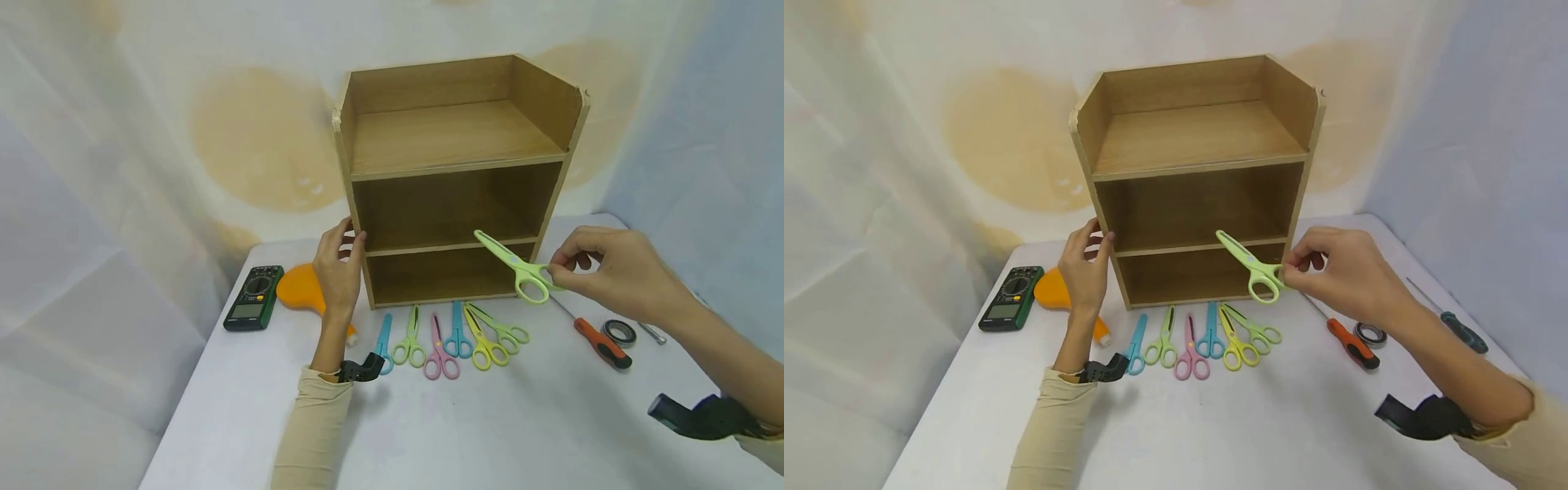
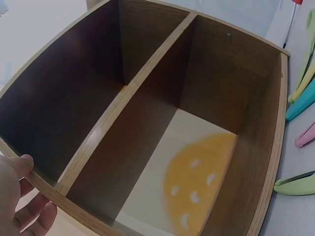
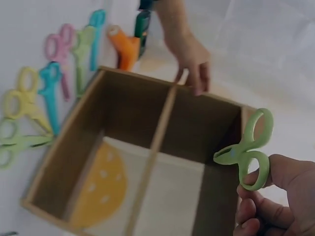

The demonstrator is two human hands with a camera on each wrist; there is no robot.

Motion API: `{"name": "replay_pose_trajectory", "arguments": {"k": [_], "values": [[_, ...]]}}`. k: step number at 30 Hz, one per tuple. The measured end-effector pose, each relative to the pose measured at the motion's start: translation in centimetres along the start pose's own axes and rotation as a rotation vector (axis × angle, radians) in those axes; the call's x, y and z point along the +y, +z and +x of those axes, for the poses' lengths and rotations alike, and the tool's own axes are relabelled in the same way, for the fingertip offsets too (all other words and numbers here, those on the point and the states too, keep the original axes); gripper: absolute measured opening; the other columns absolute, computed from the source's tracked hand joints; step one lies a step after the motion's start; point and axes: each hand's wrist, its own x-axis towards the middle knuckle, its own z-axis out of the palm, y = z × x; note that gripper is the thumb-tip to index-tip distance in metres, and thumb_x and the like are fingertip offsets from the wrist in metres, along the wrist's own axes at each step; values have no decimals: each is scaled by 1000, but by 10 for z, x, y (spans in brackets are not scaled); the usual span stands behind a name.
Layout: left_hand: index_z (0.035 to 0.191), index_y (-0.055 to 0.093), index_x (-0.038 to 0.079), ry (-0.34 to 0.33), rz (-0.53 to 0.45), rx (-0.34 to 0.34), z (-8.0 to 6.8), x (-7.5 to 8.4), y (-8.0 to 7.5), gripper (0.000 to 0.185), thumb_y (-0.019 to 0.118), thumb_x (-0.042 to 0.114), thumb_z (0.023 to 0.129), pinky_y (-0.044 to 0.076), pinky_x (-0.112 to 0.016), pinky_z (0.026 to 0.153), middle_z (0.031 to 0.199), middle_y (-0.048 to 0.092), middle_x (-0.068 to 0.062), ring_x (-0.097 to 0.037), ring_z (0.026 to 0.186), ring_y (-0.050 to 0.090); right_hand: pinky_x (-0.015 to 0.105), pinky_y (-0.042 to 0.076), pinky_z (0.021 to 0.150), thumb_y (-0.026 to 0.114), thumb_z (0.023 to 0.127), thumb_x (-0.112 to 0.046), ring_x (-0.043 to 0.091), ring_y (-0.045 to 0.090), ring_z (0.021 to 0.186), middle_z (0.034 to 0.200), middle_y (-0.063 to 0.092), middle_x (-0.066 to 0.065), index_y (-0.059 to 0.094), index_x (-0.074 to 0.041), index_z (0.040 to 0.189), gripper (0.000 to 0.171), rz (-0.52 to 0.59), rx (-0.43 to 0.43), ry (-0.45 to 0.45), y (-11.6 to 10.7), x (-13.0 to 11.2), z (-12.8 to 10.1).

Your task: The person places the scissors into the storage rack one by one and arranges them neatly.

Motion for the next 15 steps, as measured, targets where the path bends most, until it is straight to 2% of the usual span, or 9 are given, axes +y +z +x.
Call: {"name": "replay_pose_trajectory", "arguments": {"k": [7,15], "values": [[128,69,6,2,-6,-1,-5,-3,4,36,72,18,94,60,-35,70,113,68,-9,-22,88,70,18,34,58,78,77,-4,12,48,70,72,59,-8,73,-17,78,14,42,40,-36,-11,-27,37],[128,69,6,3,-15,14,-2,-4,7,36,72,17,94,59,-42,69,113,68,-8,-22,89,69,19,39,54,73,79,-8,18,52,62,71,64,4,74,-5,79,2,121,72,28,-10,-56,98]]}}
